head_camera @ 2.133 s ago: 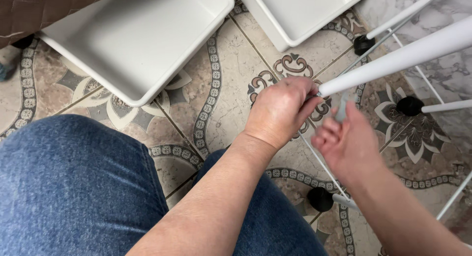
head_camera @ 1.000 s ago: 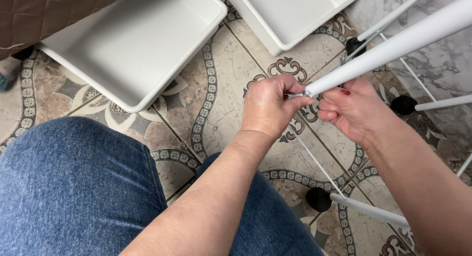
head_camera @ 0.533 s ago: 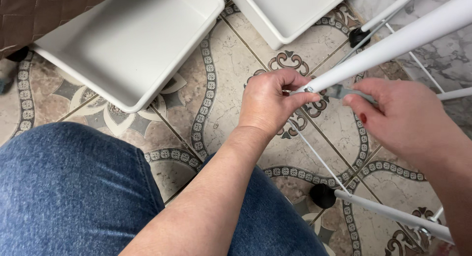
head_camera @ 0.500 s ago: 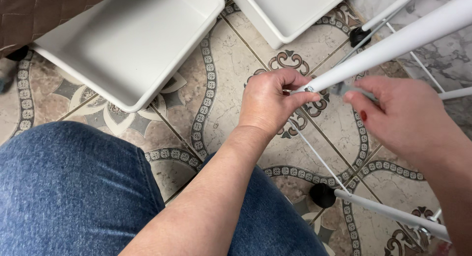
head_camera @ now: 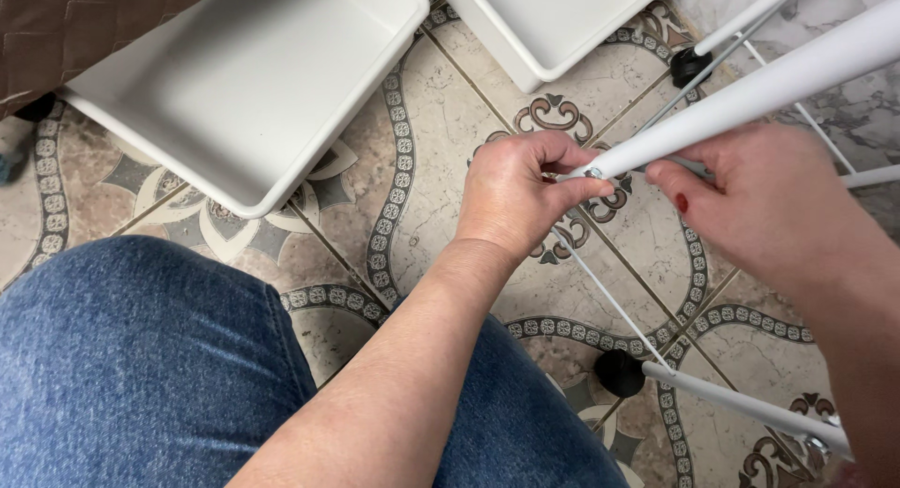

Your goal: The person assembles a white rolling utility cart by tightening bolts on the frame with a small wrench, then places two white plastic bins and a white top shelf onto the frame. The cart is positioned next to a mattress on a tiled floor.

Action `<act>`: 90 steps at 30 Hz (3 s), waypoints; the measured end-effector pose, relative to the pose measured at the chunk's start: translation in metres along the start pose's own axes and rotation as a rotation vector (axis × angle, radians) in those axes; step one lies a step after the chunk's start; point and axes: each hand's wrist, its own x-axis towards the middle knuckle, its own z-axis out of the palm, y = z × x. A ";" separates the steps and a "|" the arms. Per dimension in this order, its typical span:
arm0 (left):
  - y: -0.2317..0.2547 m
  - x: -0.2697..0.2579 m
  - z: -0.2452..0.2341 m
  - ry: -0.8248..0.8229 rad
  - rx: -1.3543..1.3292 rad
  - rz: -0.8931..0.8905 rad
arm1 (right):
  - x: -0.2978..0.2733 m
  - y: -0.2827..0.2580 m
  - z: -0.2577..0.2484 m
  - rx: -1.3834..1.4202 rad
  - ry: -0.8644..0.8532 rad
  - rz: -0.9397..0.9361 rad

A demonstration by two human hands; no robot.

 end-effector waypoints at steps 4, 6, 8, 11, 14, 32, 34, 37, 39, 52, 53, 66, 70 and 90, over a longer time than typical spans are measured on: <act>0.000 -0.002 -0.003 0.002 0.002 0.008 | -0.003 -0.011 -0.004 -0.110 -0.084 0.101; 0.000 -0.001 -0.002 -0.007 -0.017 0.001 | -0.006 -0.016 -0.007 -0.108 -0.101 0.139; 0.000 -0.001 -0.003 -0.014 -0.022 -0.005 | -0.008 -0.022 -0.007 -0.073 -0.051 0.107; -0.002 0.000 -0.002 0.016 -0.007 0.038 | -0.008 -0.024 -0.004 -0.130 -0.041 0.122; -0.002 0.002 -0.001 0.014 -0.028 0.030 | -0.005 -0.021 0.001 -0.203 -0.027 0.125; 0.007 0.000 -0.004 0.028 -0.069 -0.065 | -0.003 0.002 0.045 0.049 0.086 0.080; 0.009 0.000 -0.003 0.006 -0.084 -0.067 | -0.008 0.002 0.064 0.128 0.163 0.075; 0.011 -0.006 -0.003 -0.031 -0.089 -0.071 | -0.027 -0.003 0.088 0.233 0.363 -0.031; 0.006 -0.008 0.002 -0.031 -0.114 -0.066 | -0.049 -0.001 0.089 0.207 0.415 -0.012; -0.035 0.015 0.016 -0.289 -0.463 -0.031 | -0.049 -0.027 0.031 -0.021 0.019 0.014; -0.035 0.016 0.014 -0.312 -0.476 -0.039 | -0.048 -0.028 0.028 -0.031 0.017 0.014; -0.046 0.019 0.022 -0.238 -0.514 -0.035 | -0.038 -0.023 0.071 0.090 0.148 0.052; -0.047 0.017 0.029 -0.189 -0.519 -0.037 | -0.026 -0.019 0.108 0.373 0.369 -0.069; -0.055 0.000 0.028 -0.202 -0.644 -0.033 | -0.060 -0.042 0.039 -0.129 0.393 -0.175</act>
